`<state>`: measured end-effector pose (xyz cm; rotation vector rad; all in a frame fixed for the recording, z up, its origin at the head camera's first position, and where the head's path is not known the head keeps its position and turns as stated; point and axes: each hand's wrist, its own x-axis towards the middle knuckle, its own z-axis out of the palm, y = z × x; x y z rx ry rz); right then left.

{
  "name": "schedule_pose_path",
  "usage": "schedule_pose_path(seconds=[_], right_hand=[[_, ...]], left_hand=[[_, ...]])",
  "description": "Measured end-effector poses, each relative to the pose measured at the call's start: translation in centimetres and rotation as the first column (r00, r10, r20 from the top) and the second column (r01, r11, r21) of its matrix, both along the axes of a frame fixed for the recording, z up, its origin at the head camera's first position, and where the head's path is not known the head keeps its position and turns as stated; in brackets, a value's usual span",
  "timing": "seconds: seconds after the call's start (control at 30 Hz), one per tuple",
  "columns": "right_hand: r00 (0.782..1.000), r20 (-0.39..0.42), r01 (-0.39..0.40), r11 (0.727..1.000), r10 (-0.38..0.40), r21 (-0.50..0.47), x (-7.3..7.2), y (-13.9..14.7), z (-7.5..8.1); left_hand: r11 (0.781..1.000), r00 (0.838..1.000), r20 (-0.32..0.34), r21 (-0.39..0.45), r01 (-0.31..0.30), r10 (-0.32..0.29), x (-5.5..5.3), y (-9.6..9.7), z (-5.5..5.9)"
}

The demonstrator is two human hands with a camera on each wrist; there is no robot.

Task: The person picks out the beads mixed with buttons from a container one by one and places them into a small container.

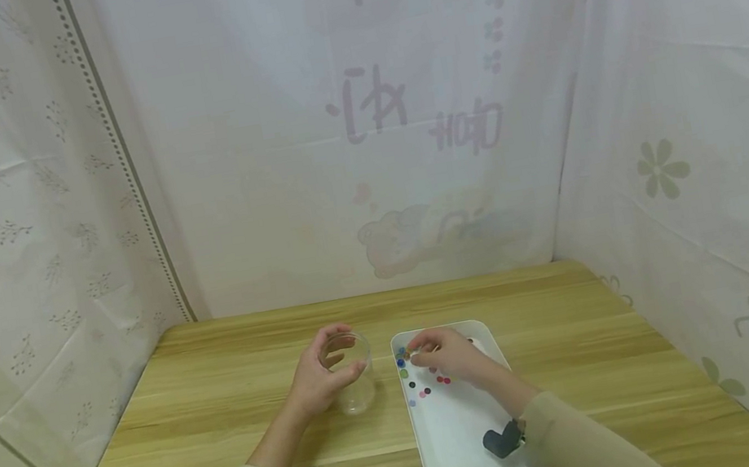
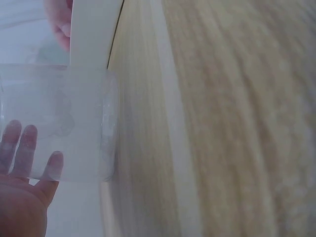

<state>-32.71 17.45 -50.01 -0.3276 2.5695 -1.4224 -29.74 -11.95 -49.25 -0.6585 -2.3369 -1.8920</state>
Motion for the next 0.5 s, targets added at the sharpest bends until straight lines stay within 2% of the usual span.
schedule_pose_path(seconds=[0.23,0.5], right_hand=[[0.999,0.0,-0.044,0.999,0.044,0.016,0.14,-0.29,-0.34],[0.999,0.023,-0.051,0.997,0.049,0.058,0.44,-0.51,-0.64]], left_hand=[[1.0,1.0,0.002,0.007,0.0,0.0,0.11,0.04,0.11],[1.0,1.0,-0.002,0.007,0.005,-0.005,0.09,0.0,-0.07]])
